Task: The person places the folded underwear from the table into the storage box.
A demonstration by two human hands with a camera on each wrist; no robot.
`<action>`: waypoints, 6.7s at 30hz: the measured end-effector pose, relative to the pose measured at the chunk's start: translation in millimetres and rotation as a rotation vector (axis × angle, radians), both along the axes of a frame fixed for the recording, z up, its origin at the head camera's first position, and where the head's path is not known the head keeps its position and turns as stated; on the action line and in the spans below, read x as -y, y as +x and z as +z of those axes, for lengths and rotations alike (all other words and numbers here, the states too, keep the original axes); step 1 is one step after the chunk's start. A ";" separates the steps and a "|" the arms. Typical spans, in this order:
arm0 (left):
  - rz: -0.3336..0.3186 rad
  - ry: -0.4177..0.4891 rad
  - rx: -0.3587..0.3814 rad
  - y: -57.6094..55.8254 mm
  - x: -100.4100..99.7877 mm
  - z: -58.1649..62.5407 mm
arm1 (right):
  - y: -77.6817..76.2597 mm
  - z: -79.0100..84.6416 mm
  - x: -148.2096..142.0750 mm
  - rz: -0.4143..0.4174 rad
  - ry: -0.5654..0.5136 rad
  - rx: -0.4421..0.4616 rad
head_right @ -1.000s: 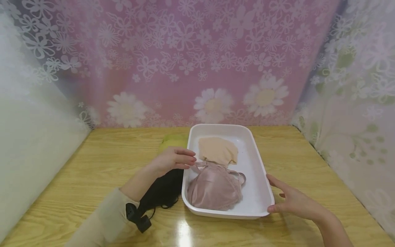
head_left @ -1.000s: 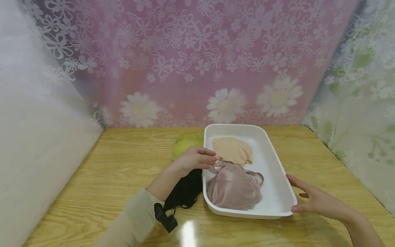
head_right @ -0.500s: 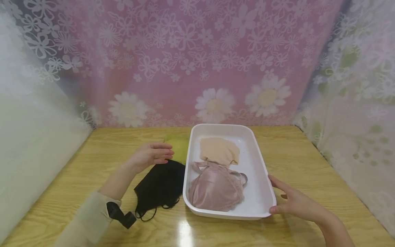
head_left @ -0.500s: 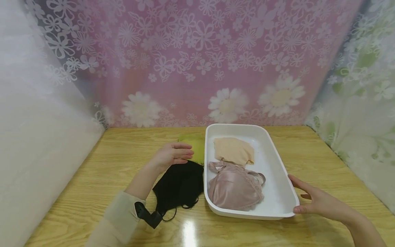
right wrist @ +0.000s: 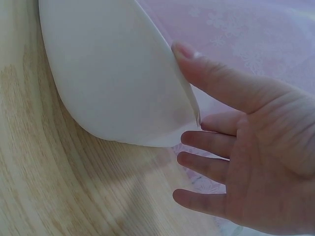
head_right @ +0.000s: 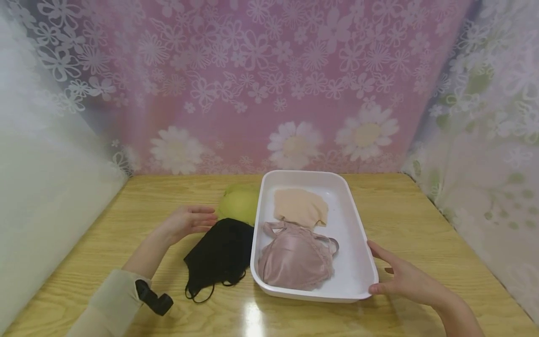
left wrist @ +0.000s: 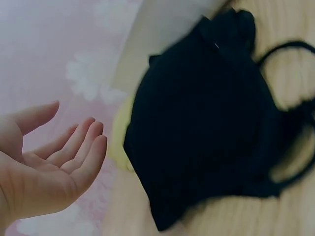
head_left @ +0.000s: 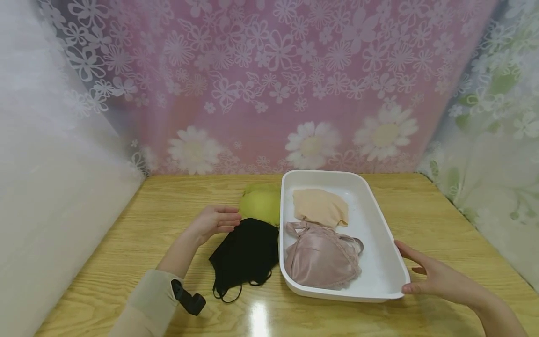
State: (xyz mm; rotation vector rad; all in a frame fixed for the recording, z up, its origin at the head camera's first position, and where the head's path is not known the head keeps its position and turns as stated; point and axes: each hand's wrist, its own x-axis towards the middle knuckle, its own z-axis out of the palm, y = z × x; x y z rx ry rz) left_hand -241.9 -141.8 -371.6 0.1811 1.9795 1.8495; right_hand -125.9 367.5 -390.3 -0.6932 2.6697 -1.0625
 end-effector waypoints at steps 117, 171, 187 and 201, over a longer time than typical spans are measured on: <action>0.385 0.500 0.221 -58.9 -193.6 33.2 | 4.5 -0.8 5.2 0.002 -0.032 -0.056; 0.327 -0.043 -0.038 -78.6 -41.0 24.7 | 8.6 -1.8 0.5 -0.038 -0.033 -0.034; 0.150 -0.346 -0.081 -93.3 -39.9 -27.9 | 12.5 1.0 9.0 -0.060 -0.026 -0.009; 0.218 -0.605 -0.086 -91.8 -63.7 -26.5 | 13.9 2.7 6.9 -0.054 -0.056 0.016</action>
